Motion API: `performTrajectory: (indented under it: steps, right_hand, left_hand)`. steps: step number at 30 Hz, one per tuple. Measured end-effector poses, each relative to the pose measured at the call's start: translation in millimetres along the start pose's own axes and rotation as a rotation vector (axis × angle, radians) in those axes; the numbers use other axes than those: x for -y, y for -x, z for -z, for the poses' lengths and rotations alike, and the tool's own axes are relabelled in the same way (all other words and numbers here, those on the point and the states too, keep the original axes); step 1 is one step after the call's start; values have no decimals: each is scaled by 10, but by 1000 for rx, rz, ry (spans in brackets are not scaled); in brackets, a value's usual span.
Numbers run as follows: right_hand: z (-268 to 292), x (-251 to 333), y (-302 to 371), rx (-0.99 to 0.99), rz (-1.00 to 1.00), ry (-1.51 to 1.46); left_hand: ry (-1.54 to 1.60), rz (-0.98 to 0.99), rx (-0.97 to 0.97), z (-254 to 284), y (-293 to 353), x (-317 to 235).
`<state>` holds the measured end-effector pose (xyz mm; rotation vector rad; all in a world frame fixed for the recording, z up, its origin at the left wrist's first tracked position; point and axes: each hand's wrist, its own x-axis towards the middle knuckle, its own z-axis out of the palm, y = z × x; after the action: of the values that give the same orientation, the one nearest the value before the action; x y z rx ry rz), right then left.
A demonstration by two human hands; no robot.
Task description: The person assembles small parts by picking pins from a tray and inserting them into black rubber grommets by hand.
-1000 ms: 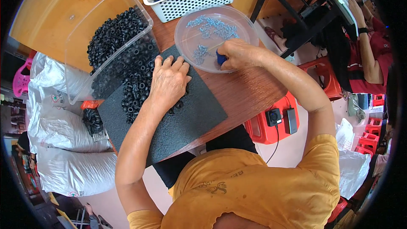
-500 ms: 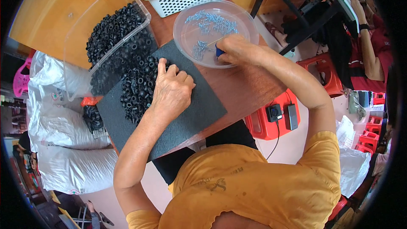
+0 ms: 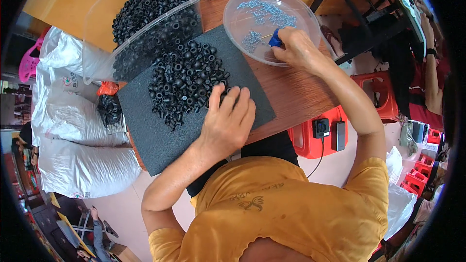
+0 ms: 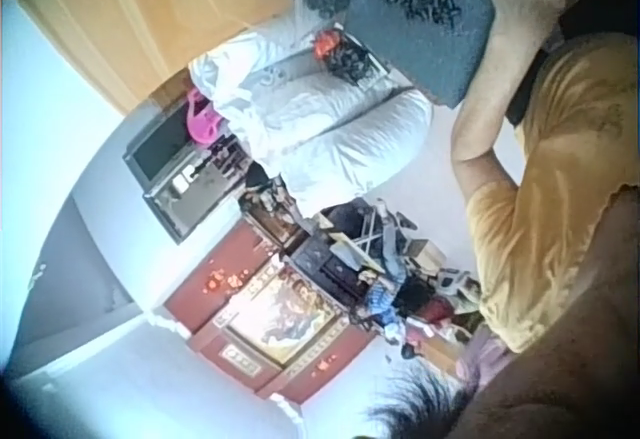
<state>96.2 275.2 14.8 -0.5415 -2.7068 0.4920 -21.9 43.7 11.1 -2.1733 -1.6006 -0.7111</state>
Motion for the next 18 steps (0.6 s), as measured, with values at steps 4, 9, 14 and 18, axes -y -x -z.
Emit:
performTrajectory:
  steps: [4, 9, 14, 18]
  right_hand:
    - [-20, 211, 80, -125, 5, -106]
    - [-126, 635, 304, -115, 164, -250]
    - [-407, 785, 415, -173, 276, -330]
    - [-386, 836, 444, -222, 157, -343]
  left_hand:
    - [120, 131, -124, 28, 197, -173]
    - [143, 280, -128, 69, 375, -216]
    - [-8, 369, -125, 6, 329, -130]
    - [-140, 273, -103, -85, 164, -24]
